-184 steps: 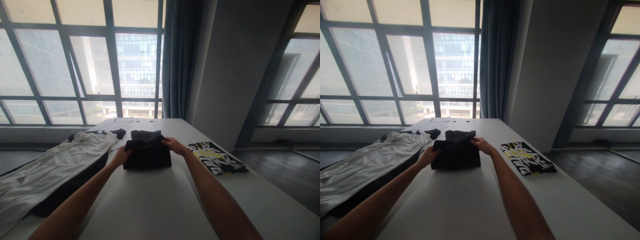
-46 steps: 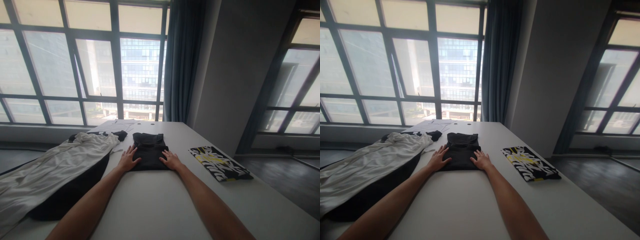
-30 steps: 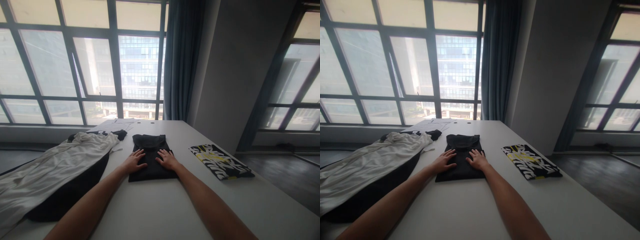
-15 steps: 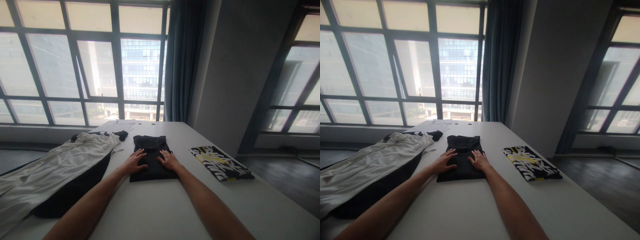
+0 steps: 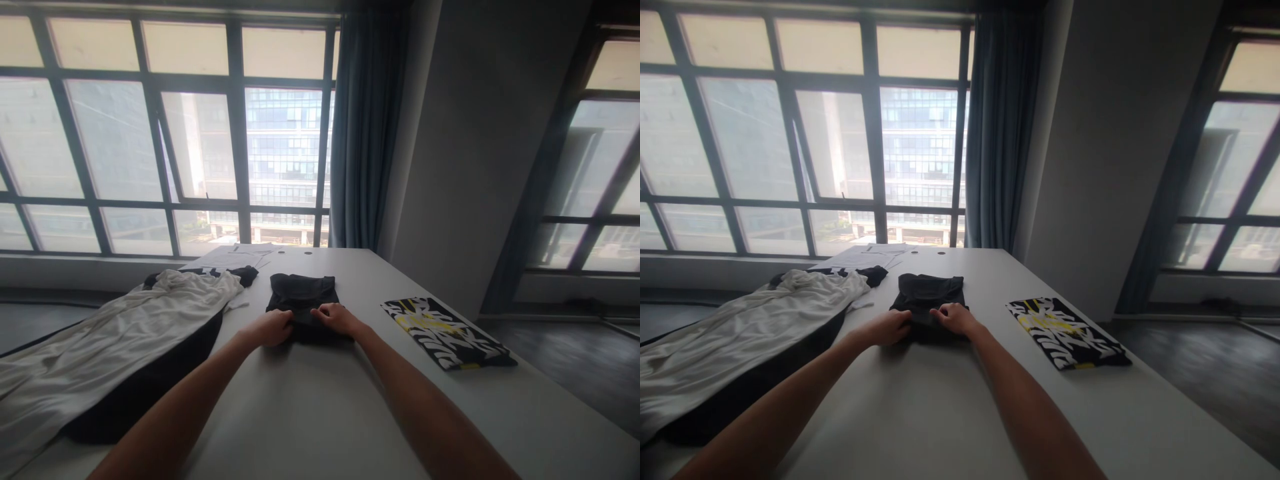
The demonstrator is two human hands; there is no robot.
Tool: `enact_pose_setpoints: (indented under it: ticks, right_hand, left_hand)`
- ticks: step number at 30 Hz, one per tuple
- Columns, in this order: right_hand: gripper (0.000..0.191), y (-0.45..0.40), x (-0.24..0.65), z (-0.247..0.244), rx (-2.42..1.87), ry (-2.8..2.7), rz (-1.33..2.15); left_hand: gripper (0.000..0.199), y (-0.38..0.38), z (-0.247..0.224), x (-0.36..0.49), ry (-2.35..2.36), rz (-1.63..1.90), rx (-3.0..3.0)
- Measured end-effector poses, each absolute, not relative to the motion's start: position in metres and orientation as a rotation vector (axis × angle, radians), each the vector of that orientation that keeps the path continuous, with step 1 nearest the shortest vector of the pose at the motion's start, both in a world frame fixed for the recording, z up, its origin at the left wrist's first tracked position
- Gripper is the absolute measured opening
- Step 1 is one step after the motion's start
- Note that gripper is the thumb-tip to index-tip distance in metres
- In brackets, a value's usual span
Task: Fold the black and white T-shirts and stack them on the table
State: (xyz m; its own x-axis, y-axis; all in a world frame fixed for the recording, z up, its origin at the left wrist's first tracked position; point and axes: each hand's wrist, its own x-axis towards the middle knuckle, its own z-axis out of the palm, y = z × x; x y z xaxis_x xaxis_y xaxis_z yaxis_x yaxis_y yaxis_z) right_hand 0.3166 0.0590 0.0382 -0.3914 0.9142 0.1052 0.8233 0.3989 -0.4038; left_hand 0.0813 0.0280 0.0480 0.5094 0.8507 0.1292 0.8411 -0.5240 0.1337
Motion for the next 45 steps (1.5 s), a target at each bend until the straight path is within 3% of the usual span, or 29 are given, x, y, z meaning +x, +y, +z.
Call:
enact_pose_setpoints:
  ticks: [4,8,11,13,17,19,22,28,34,37,40,45]
  right_hand:
    - [0.057,0.044,0.313,0.068,-1.393,-2.606,0.601]
    - [0.04,0.041,0.314,0.075,-1.74,-2.548,0.156]
    - [0.03,0.047,0.325,0.077,-1.795,-2.435,0.032]
    - [0.027,0.051,0.336,0.08,-1.784,-2.41,0.09]
    - [0.024,0.06,0.359,0.082,-1.737,-2.369,0.284]
    - [0.021,0.064,0.368,0.081,-1.686,-2.328,0.398]
    - [0.019,0.067,0.378,0.079,-1.523,-2.167,0.601]
    - [0.043,0.068,0.378,0.08,-0.871,-1.559,0.934]
    - [0.036,0.077,0.373,0.064,-1.046,-1.457,1.007]
    - [0.042,0.082,0.376,0.057,-1.009,-1.519,1.082]
    - [0.046,0.087,0.377,0.048,-1.095,-1.563,0.906]
    - [0.058,0.089,0.364,0.031,-1.66,-1.833,0.226]
  left_hand:
    - [0.031,0.044,0.045,0.071,1.632,0.482,2.539]
    - [0.034,0.054,0.049,0.059,1.579,0.628,2.508]
    - [0.051,0.056,0.054,0.046,1.397,0.432,2.518]
    - [0.056,0.056,0.056,0.038,1.358,0.24,2.507]
    - [0.035,0.059,0.055,0.027,1.401,0.139,2.489]
    - [0.031,0.062,0.054,0.025,1.305,0.28,2.39]
    - [0.042,0.064,0.058,0.021,1.075,0.618,2.093]
    - [0.061,0.065,0.072,0.02,0.891,1.083,1.629]
    - [0.055,0.078,0.052,0.028,1.101,1.214,1.568]
    - [0.052,0.088,0.039,0.03,1.128,1.231,1.564]
    - [0.046,0.096,0.029,0.032,1.239,1.278,1.588]
    - [0.048,0.093,0.014,0.05,1.692,1.264,1.925]
